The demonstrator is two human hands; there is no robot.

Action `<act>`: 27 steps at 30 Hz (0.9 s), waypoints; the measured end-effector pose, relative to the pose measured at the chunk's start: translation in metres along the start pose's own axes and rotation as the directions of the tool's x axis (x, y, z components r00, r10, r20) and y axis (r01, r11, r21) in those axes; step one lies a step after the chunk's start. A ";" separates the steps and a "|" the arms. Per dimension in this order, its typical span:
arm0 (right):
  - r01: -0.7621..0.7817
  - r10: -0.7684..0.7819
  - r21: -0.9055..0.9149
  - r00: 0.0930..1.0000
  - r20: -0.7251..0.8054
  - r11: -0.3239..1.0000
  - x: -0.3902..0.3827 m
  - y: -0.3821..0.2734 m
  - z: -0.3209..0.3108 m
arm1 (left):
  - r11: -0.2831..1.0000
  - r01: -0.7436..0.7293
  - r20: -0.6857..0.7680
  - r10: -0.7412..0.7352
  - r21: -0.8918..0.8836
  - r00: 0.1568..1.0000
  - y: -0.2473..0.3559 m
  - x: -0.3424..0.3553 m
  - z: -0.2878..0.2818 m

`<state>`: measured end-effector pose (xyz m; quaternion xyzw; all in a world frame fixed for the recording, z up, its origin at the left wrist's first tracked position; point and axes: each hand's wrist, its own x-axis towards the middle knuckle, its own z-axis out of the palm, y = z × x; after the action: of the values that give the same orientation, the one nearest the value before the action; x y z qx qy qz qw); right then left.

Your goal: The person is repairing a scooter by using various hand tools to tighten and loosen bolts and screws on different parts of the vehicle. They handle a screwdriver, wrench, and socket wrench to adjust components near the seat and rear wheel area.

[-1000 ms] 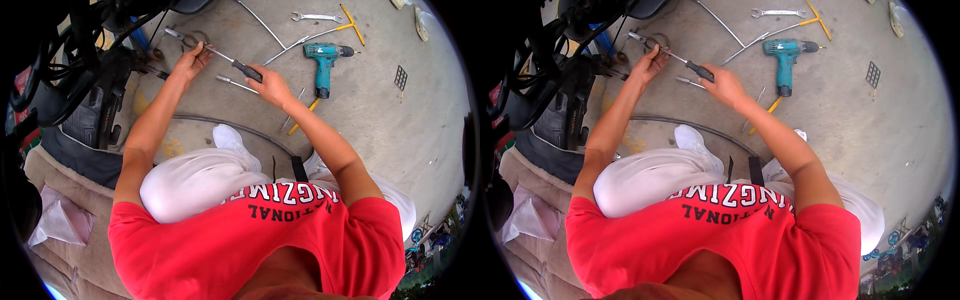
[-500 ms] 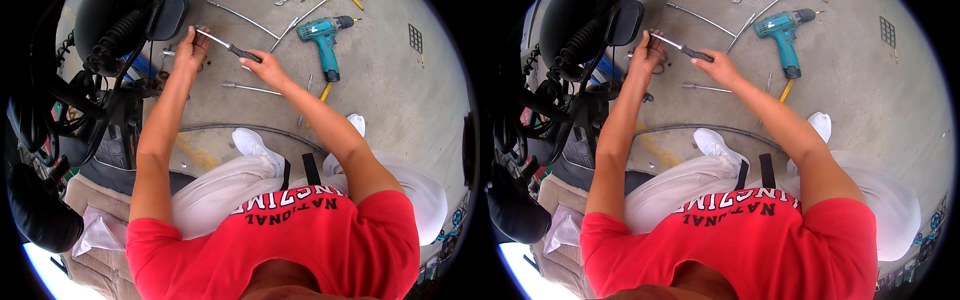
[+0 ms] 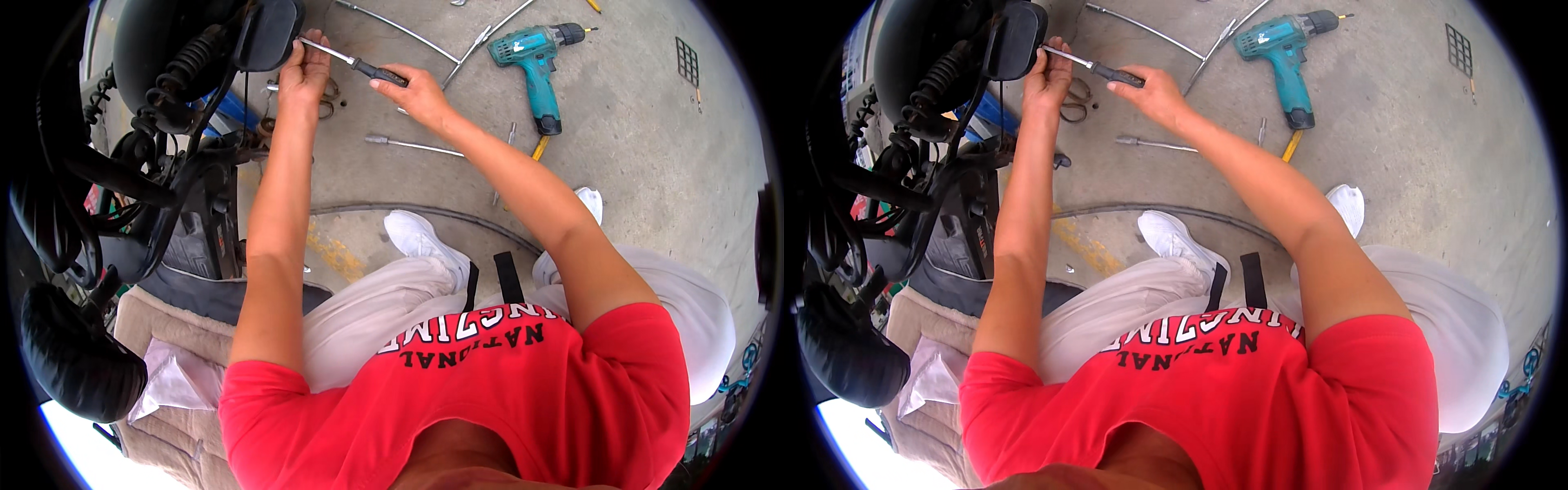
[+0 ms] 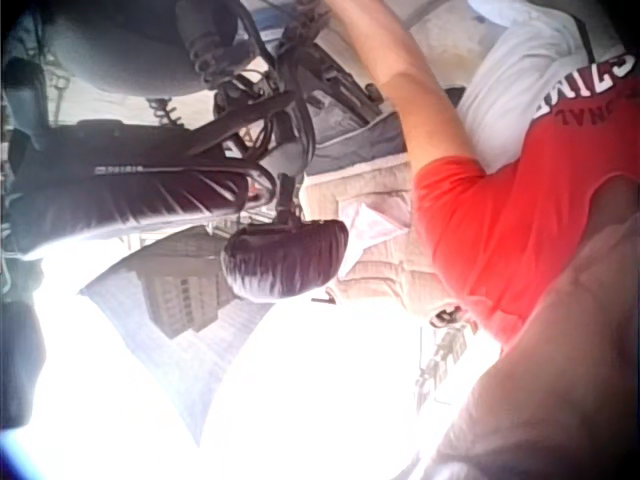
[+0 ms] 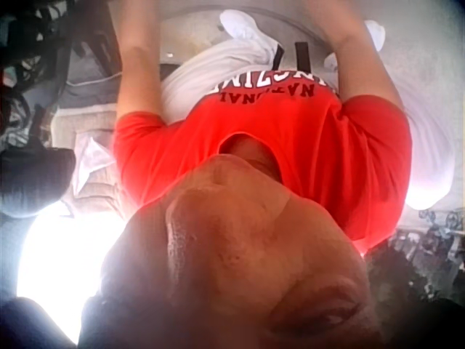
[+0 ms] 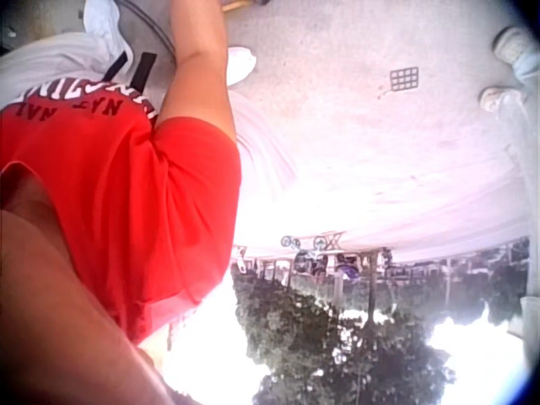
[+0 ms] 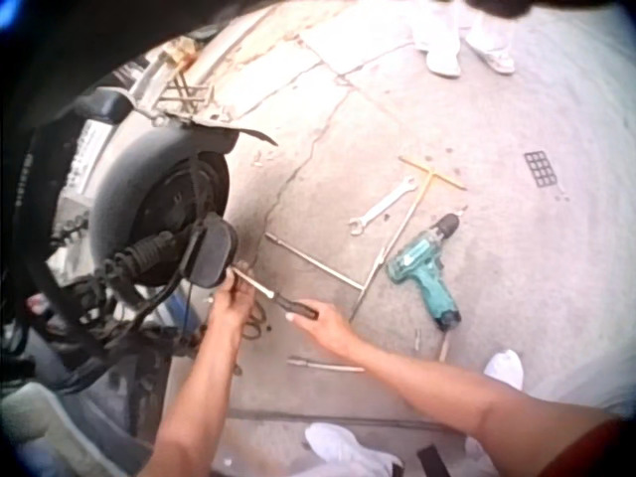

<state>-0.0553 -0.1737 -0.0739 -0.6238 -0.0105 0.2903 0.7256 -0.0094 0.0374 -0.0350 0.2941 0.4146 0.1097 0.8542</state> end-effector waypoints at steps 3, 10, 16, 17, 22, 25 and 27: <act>0.046 -0.046 -0.020 0.999 -0.014 0.999 0.003 0.007 0.001 | 0.996 -0.060 0.009 0.059 0.073 0.998 -0.002 -0.006 0.007; 0.016 -0.014 -0.074 0.999 0.031 0.997 0.008 0.010 -0.004 | 0.986 0.062 0.127 -0.043 -0.152 0.991 0.009 0.005 -0.003; 0.052 -0.052 -0.085 0.999 -0.001 0.995 0.008 0.011 -0.005 | 0.991 -0.004 0.108 0.019 -0.134 0.994 0.010 0.007 -0.005; 0.061 -0.062 -0.088 0.998 -0.005 0.994 0.009 0.012 -0.005 | 0.991 -0.007 0.112 0.022 -0.137 0.993 0.009 0.006 -0.003; 0.067 -0.068 -0.096 0.998 -0.011 0.993 0.012 0.017 -0.005 | 0.980 0.044 0.134 -0.018 -0.192 0.991 0.008 0.005 -0.001; 0.070 -0.073 -0.107 0.997 -0.021 0.992 0.011 0.014 -0.004 | 0.978 0.056 0.163 -0.023 -0.200 0.986 0.008 0.008 -0.005; 0.049 -0.050 -0.081 0.999 -0.011 0.996 0.008 0.010 -0.004 | 0.974 0.080 0.203 -0.036 -0.214 0.979 0.010 0.009 -0.010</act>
<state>-0.0515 -0.1730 -0.0869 -0.6542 -0.0328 0.2674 0.7067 -0.0110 0.0539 -0.0401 0.1944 0.3212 0.1004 0.9214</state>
